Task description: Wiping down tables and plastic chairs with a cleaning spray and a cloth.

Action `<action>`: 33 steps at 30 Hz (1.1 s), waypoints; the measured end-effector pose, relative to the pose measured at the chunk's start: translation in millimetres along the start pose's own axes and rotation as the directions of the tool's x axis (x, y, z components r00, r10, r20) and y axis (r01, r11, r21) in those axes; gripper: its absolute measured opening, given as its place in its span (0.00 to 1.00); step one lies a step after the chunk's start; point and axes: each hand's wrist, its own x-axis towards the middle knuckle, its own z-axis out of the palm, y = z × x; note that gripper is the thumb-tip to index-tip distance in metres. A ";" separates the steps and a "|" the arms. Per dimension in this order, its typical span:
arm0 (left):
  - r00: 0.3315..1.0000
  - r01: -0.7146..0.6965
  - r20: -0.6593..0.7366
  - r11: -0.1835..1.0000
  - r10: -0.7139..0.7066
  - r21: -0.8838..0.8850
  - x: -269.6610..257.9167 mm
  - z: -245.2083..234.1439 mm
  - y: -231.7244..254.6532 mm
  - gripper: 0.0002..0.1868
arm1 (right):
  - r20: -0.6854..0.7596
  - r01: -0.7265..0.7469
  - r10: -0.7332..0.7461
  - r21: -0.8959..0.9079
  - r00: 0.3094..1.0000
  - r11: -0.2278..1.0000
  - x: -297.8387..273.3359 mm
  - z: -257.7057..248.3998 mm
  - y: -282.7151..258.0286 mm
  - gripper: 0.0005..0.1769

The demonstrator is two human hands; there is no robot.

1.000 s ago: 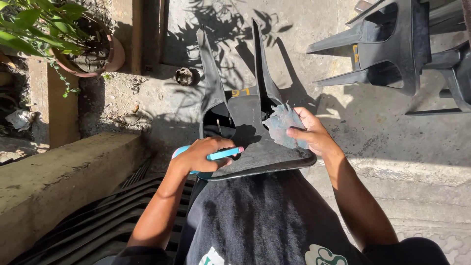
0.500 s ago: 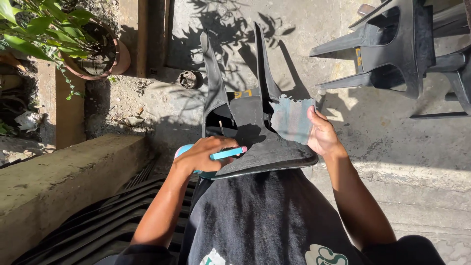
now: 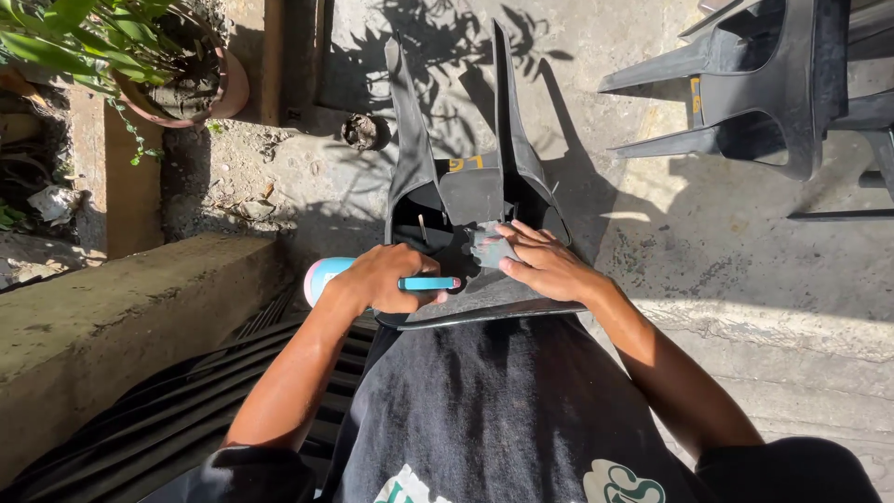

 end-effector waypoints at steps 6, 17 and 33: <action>0.983 -0.118 -0.148 0.990 0.106 -0.072 2.5 3.1 -14.0 0.23 | 0.306 0.330 -0.267 -0.173 0.914 0.928 -25.0 18.7 -30.9 0.30; 0.948 -0.151 -0.304 0.972 0.091 -0.181 -11.2 10.7 -9.8 0.16 | 0.243 0.299 -0.220 -0.359 0.945 0.884 58.6 34.5 9.7 0.35; 0.987 -0.128 -0.116 0.975 0.107 -0.184 18.0 4.6 24.8 0.20 | 0.164 0.003 -0.071 0.386 0.984 0.923 -105.8 -24.1 86.5 0.29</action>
